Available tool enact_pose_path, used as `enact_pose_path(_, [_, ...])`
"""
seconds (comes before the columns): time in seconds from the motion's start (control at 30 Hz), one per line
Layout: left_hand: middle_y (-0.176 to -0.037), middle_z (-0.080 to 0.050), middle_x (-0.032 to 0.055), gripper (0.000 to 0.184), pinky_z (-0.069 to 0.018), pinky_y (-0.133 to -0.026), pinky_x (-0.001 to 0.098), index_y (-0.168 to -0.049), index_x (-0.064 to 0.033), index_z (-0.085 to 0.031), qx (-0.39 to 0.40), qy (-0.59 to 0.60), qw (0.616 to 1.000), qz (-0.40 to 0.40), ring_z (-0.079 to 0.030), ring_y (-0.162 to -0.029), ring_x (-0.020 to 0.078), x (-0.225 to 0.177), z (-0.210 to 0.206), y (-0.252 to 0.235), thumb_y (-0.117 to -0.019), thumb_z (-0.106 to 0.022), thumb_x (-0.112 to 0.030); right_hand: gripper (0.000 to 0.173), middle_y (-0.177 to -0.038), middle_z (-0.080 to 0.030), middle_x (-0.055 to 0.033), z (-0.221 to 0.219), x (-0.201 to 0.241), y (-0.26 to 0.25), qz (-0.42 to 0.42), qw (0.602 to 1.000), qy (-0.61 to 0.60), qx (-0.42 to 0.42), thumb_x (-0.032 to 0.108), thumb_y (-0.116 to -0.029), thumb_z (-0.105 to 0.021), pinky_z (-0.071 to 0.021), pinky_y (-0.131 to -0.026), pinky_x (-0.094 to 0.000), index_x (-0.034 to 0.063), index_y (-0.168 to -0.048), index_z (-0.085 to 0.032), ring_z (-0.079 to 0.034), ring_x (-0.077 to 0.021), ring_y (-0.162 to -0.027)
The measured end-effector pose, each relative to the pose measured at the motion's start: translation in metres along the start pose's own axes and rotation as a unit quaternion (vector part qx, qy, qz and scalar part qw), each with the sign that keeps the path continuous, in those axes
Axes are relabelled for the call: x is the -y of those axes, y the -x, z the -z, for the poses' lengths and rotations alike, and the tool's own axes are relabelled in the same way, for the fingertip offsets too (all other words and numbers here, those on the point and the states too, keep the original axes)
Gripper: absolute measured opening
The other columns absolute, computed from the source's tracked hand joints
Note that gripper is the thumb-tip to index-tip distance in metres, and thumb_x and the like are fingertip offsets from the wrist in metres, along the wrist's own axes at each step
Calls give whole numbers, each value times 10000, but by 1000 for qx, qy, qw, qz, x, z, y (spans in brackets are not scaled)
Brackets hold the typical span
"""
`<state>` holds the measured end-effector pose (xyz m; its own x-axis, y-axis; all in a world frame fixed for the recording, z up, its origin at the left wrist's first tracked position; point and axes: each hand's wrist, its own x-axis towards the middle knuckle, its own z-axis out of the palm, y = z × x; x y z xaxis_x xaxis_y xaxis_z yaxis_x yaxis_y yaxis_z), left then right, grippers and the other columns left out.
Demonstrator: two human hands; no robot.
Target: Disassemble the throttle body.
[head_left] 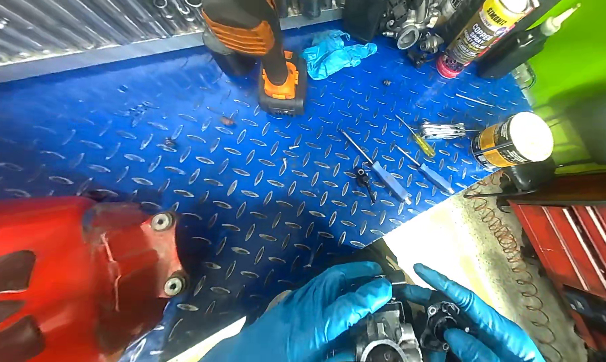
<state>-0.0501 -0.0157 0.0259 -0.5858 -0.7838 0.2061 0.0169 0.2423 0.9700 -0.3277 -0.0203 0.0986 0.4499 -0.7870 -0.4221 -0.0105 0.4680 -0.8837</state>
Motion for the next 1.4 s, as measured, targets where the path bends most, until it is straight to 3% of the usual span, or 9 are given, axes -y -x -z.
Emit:
enact_pose_path(0.23, [-1490, -474, 207, 482, -384, -1181, 368, -1505, -93, -457, -9, 47, 999, 6, -433, -1427, 249, 0, -1, -2, -1096, -378, -335, 520, -1406, -617, -141, -5, 5, -1, 12, 996, 89, -5, -73, -990, -483, -617, -792, -327, -101, -1501, -392, -703, -148, -1023])
enact_pose_path(0.4, [-1419, -519, 199, 357, -407, -1159, 353, -1377, -48, -532, -50, 53, 997, 12, -465, -1391, 230, -8, -3, -4, -1080, -363, -150, 503, -1394, -630, -119, -5, 7, -2, 14, 996, 87, -10, -68, -992, -493, -617, -794, -303, -81, -1490, -425, -704, -126, -1026])
enact_pose_path(0.5, [-1416, -522, 187, 356, -406, -1162, 351, -1369, -49, -539, -57, 50, 997, 11, -466, -1392, 224, -7, -2, -4, -1088, -353, -160, 498, -1392, -633, -119, -5, 7, -2, 11, 996, 83, -8, -64, -997, -484, -616, -785, -302, -79, -1491, -422, -707, -129, -1014])
enact_pose_path(0.6, [-1428, -513, 159, 432, -404, -1162, 353, -1421, -66, -492, -75, 41, 996, 20, -468, -1386, 200, -5, -3, -1, -1095, -349, -311, 501, -1420, -612, -144, -5, 6, -3, 22, 993, 114, 3, -60, -998, -501, -613, -793, -296, -96, -1491, -415, -704, -134, -1035])
enact_pose_path(0.7, [-1523, -454, 168, 583, -370, -1186, 352, -1578, -86, -337, -78, 25, 996, 40, -445, -1408, 184, -5, -3, 6, -1094, -337, -410, 542, -1477, -554, -174, -4, 6, -4, 40, 988, 141, 42, -32, -998, -528, -604, -889, -336, -87, -1519, -386, -680, -169, -1113])
enact_pose_path(0.8, [-1491, -468, 158, 554, -369, -1168, 303, -1570, -91, -366, -87, 15, 995, 36, -447, -1380, 162, -4, -4, 8, -1104, -326, -388, 588, -1549, -464, -204, -2, 10, -6, 39, 985, 141, 92, 28, -1015, -491, -532, -1062, -375, -90, -1558, -298, -589, -208, -1305])
enact_pose_path(0.93, [-1479, -479, 130, 534, -377, -1160, 296, -1551, -116, -394, -100, 14, 994, 30, -442, -1381, 157, -2, -4, 11, -1108, -302, -399, 589, -1591, -389, -222, 3, 23, -9, 7, 979, 126, 159, 92, -1067, -399, -435, -1165, -400, -98, -1584, -192, -481, -229, -1418])
enact_pose_path(1.2, [-1450, -501, 158, 522, -398, -1143, 304, -1531, -89, -425, -101, 25, 994, 37, -471, -1353, 173, 0, -5, 8, -1108, -297, -367, 567, -1466, -546, -106, 10, 6, -18, -5, 993, 29, 114, 219, -999, -657, -579, -926, -349, 0, -1490, -475, -651, -139, -1118])
enact_pose_path(1.4, [-1449, -497, 189, 536, -385, -1160, 323, -1525, -48, -434, -83, 42, 994, 51, -463, -1367, 191, -2, -3, 6, -1111, -304, -363, 490, -1350, -632, -119, 8, -2, -18, 109, 976, 183, 51, 232, -933, -761, -533, -1019, -304, 1, -1340, -619, -611, -114, -1210])
